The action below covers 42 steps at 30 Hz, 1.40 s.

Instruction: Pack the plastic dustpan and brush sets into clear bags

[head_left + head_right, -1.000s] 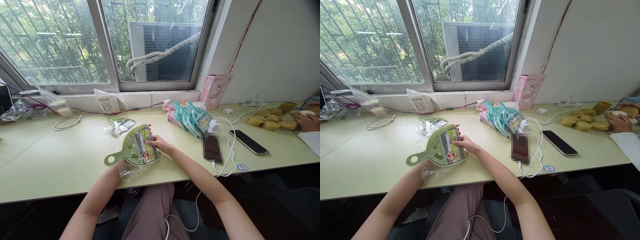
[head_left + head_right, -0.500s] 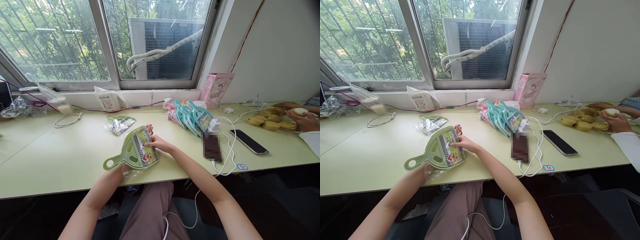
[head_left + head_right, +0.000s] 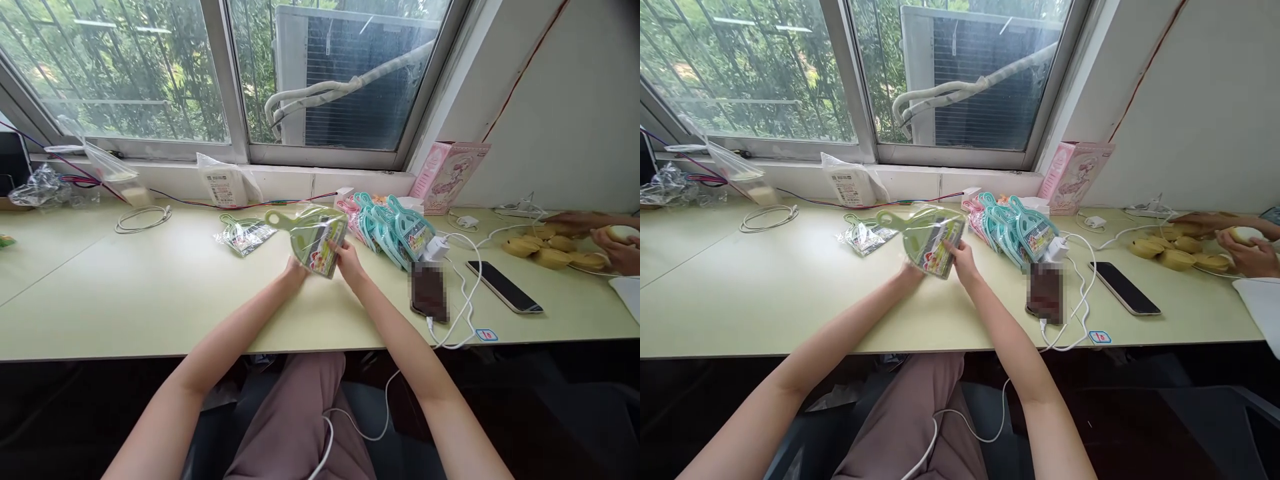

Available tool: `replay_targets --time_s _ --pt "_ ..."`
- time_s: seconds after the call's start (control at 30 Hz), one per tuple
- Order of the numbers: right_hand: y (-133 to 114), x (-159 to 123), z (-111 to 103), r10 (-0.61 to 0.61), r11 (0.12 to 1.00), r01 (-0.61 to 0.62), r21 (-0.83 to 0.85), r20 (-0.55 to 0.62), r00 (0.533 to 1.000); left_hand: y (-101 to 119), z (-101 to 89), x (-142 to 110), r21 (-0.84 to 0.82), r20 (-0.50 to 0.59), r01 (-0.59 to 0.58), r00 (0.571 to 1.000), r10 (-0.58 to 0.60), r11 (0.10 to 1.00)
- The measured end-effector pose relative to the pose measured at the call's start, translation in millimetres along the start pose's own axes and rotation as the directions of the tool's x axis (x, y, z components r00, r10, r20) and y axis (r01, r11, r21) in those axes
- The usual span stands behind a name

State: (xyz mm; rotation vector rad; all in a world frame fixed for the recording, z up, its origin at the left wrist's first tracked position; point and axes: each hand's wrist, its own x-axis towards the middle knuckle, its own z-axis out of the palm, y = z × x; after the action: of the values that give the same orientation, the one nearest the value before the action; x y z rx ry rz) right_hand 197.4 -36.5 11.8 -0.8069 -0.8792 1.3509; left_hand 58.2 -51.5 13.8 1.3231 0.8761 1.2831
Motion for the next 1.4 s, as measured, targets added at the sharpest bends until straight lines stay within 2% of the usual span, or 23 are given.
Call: replay_targets --time_s 0.07,0.17,0.23,0.33,0.43,0.53,0.63,0.77,0.9,0.97,1.07,1.1,1.17,1.27,1.4 --pt "-1 6 -6 -0.043 0.998 0.048 0.037 -0.119 0.992 -6 -5.4 12 -0.156 0.008 0.096 0.995 -0.096 0.983" --pt "3 8 -9 -0.065 0.992 0.091 0.086 -0.266 0.962 -10 -15.6 20 -0.235 0.012 0.11 0.994 -0.11 0.966" --pt "8 7 -8 -0.07 0.989 0.111 0.099 -0.346 0.936 -12 -19.7 20 -0.168 0.017 0.077 0.997 -0.076 0.983" --pt "13 7 -8 -0.078 0.987 0.129 0.096 -0.415 0.907 -19 -18.9 17 0.099 0.097 0.019 0.995 -0.028 0.995" --pt "13 9 -8 -0.071 0.983 0.135 0.122 -0.424 0.903 -27 -11.7 12 0.375 0.217 -0.074 0.976 -0.01 0.924" --pt "10 9 -8 -0.058 0.978 0.14 0.155 -0.444 0.894 -27 -3.0 4 0.508 0.307 -0.17 0.952 0.007 0.844" --pt "6 6 -7 -0.076 0.975 0.157 0.155 -0.43 0.899 -20 3.2 -5 0.583 0.282 -0.182 0.959 0.013 0.791" --pt "5 1 -3 -0.129 0.975 0.183 0.127 -0.352 0.927 -10 7.2 -15 0.632 0.267 -0.156 0.963 -0.025 0.759" --pt "3 -1 1 -0.177 0.972 0.214 0.098 -0.299 0.938 -4 15.9 -23 0.663 0.354 -0.231 0.935 -0.026 0.712" --pt "2 -1 3 -0.18 0.975 0.208 0.071 -0.289 0.94 -2 22.1 -27 0.66 0.321 -0.196 0.946 -0.036 0.725" --pt "0 -4 6 -0.195 0.974 0.218 0.058 -0.272 0.943 2 26.9 -30 0.705 0.086 0.0 0.993 -0.086 0.709" --pt "-1 -5 6 -0.212 0.97 0.237 0.059 -0.275 0.938 3 26.5 -31 0.725 0.017 0.059 0.995 -0.103 0.686" --pt "-4 -8 7 -0.267 0.954 0.294 0.05 -0.295 0.917 5 23.0 -29 0.749 -0.055 0.118 0.992 -0.116 0.652" --pt "-9 -13 10 -0.345 0.931 0.365 0.007 -0.313 0.885 4 16.5 -25 0.711 -0.059 0.106 0.994 -0.091 0.695" --pt "-10 -19 17 -0.386 0.917 0.399 -0.017 -0.291 0.875 -1 15.0 -22 0.646 -0.002 0.025 1.0 -0.031 0.763"
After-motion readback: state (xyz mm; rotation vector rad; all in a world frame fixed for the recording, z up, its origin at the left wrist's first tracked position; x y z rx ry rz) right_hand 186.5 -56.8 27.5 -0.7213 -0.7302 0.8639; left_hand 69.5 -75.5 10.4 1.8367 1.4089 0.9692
